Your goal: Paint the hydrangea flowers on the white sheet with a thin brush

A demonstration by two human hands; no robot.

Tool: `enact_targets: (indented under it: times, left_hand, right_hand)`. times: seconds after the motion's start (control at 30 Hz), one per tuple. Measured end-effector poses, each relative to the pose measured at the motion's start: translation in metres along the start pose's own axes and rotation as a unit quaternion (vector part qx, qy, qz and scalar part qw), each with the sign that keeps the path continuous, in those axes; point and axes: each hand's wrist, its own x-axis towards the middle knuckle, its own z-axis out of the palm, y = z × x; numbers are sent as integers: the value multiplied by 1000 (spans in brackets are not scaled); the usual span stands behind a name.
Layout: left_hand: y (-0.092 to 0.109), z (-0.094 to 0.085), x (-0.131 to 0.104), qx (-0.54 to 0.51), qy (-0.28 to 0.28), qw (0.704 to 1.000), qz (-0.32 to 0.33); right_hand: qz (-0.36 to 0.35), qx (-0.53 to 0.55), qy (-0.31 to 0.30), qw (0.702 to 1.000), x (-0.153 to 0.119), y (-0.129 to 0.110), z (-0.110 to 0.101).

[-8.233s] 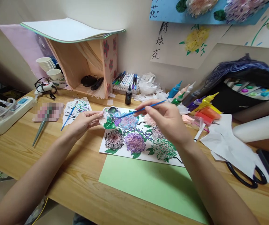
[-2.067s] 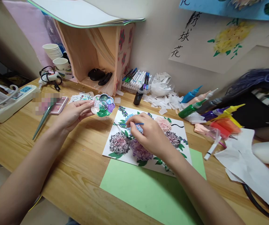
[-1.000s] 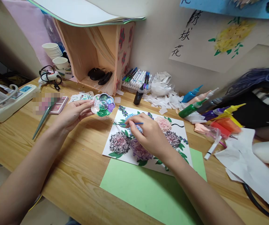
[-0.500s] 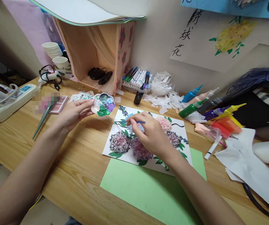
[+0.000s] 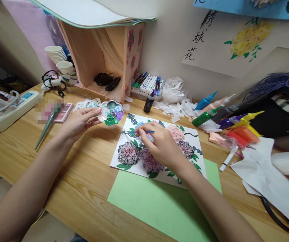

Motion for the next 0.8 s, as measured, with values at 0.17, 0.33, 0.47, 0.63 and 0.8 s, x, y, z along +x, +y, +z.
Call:
enact_targets:
  times: [0.17, 0.33, 0.47, 0.63, 0.8]
  left_hand:
    - [-1, 0, 0, 8, 3, 1000, 3]
    - [-2, 0, 0, 7, 5, 1000, 0]
    - [-3, 0, 0, 6, -1, 1000, -1]
    - [-2, 0, 1, 9, 2, 1000, -1]
    - [-2, 1, 0, 14, 7, 1000, 0]
  right_hand:
    - [2, 0, 2, 1000, -1, 0, -1]
    - [-1, 0, 2, 1000, 0, 0, 0]
    - [17, -8, -7, 1000, 1, -2, -1]
    - [8, 3, 4, 1000, 0, 0, -1]
    - [16, 1, -4, 1000, 0, 1, -1]
